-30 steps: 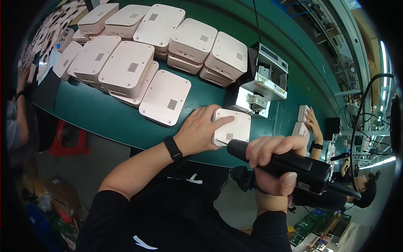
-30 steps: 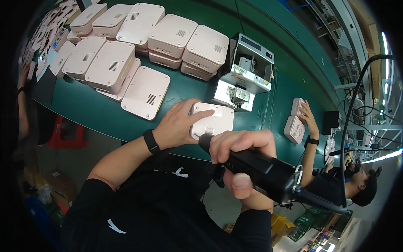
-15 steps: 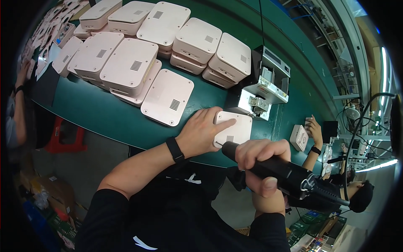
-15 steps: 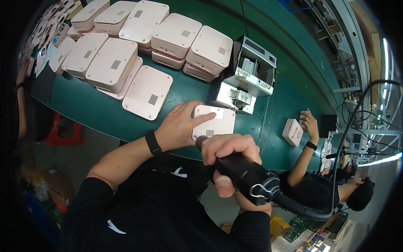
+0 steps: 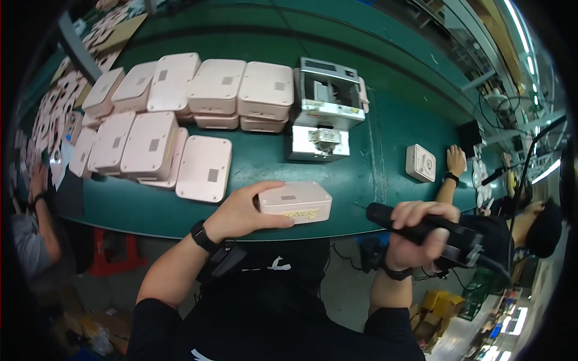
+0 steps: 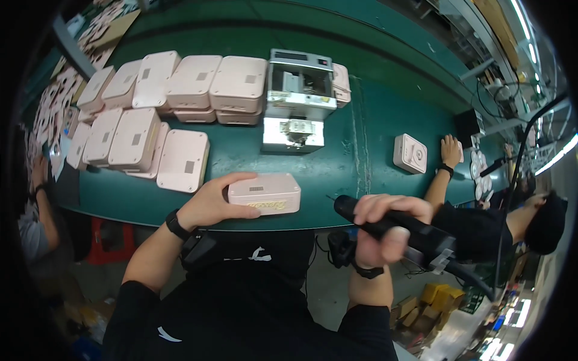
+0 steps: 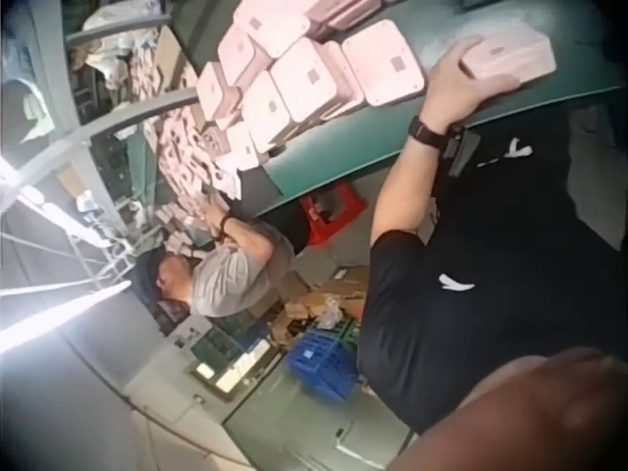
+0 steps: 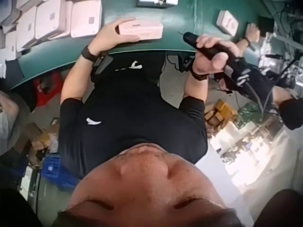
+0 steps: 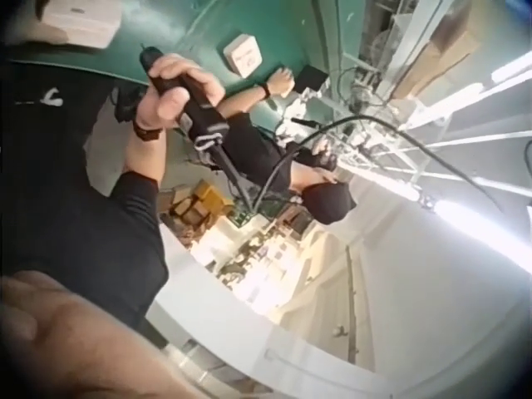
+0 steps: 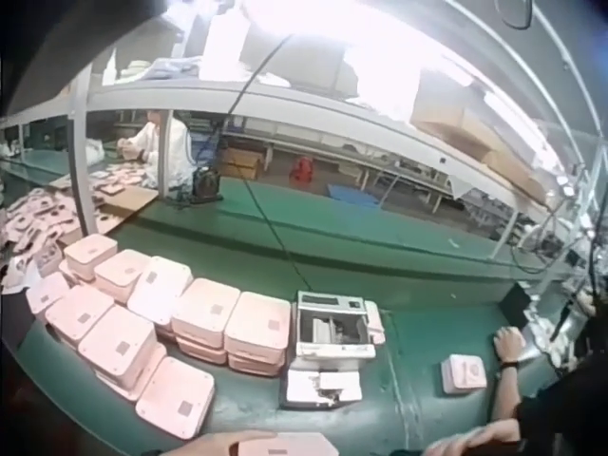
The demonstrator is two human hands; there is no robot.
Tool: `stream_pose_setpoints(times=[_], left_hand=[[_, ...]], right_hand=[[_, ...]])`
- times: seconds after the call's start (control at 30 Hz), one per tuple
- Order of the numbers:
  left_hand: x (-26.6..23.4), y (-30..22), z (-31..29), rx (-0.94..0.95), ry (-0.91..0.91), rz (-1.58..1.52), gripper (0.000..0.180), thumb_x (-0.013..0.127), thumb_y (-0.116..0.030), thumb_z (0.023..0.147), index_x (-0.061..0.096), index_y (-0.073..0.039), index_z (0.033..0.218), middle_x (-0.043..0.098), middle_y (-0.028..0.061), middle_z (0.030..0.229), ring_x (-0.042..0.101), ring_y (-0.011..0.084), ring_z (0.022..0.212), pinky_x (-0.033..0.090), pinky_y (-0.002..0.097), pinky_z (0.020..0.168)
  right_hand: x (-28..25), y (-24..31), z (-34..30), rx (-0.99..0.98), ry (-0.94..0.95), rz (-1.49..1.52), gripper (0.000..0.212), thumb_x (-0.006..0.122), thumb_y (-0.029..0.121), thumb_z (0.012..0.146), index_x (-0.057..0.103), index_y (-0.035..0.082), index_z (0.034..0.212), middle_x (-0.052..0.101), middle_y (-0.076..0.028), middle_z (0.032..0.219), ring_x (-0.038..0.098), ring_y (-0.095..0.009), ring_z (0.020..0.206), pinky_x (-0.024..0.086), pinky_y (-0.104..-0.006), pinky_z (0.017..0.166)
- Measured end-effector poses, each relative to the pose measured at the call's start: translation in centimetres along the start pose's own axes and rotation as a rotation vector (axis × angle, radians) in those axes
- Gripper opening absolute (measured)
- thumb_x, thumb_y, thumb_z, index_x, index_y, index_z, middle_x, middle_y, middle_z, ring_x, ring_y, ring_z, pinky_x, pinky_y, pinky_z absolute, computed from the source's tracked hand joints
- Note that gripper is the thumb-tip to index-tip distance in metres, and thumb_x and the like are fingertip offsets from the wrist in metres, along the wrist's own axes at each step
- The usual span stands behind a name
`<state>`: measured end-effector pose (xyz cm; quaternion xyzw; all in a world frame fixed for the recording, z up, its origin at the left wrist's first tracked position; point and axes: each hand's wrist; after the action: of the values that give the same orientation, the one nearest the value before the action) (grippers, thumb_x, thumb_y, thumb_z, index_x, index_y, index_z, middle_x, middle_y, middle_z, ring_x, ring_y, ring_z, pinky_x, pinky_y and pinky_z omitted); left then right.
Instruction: The person picks up a pink electronic device, drives screws into the back panel using a power screwdriver, and places it on the conveyor belt before repeating the process.
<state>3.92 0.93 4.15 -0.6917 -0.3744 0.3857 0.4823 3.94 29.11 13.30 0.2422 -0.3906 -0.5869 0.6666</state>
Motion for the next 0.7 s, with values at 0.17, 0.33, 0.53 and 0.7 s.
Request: stream_pose_setpoints(times=[0.17, 0.33, 0.53, 0.7], left_hand=[[2.4, -1.0, 2.2, -0.207, 0.185, -0.382, 0.065, 0.079, -0.026, 0.084, 0.051, -0.002, 0.139, 0.059, 0.0101, 0.13, 0.057, 0.0179, 0.116, 0.047, 0.0293, 0.098], [6.0, -1.2, 4.9, -0.242, 0.193, -0.51, 0.069, 0.08, -0.026, 0.082, 0.05, -0.005, 0.14, 0.058, 0.011, 0.129, 0.058, 0.0213, 0.115, 0.049, 0.0323, 0.097], [8.6, -2.7, 6.2, 0.331, -0.152, 0.508, 0.081, 0.087, -0.026, 0.069, 0.052, -0.013, 0.14, 0.053, 0.0148, 0.128, 0.058, 0.0312, 0.113, 0.051, 0.0393, 0.095], [8.3, -1.3, 7.1, 0.404, -0.15, 0.656, 0.088, 0.09, -0.021, 0.058, 0.053, -0.019, 0.138, 0.047, 0.0176, 0.129, 0.054, 0.0377, 0.116, 0.05, 0.043, 0.095]], right_hand=[[-4.7, -3.6, -6.2, 0.072, -0.169, -0.068, 0.045, 0.072, 0.032, 0.087, 0.042, 0.004, 0.106, 0.055, -0.011, 0.075, 0.054, -0.02, 0.057, 0.049, -0.0353, 0.057], [-5.3, -3.6, -7.2, 0.065, -0.266, -0.059, 0.039, 0.066, 0.035, 0.091, 0.042, 0.007, 0.105, 0.053, -0.009, 0.073, 0.052, -0.019, 0.054, 0.047, -0.0352, 0.057], [-6.6, -1.8, -7.1, 0.091, -0.296, -0.036, 0.041, 0.065, 0.038, 0.091, 0.042, 0.007, 0.105, 0.053, -0.008, 0.073, 0.052, -0.019, 0.054, 0.047, -0.0349, 0.057], [-5.4, 0.0, -2.9, 0.149, -0.216, 0.137, 0.042, 0.063, 0.04, 0.091, 0.042, 0.007, 0.104, 0.052, -0.009, 0.072, 0.051, -0.018, 0.053, 0.046, -0.0346, 0.055]])
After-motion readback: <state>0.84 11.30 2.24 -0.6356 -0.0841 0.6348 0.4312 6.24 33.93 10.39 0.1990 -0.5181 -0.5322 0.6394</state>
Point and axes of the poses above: each hand's wrist, its own z-axis towards the middle knuckle, its own x-axis out of the palm, y = z × x
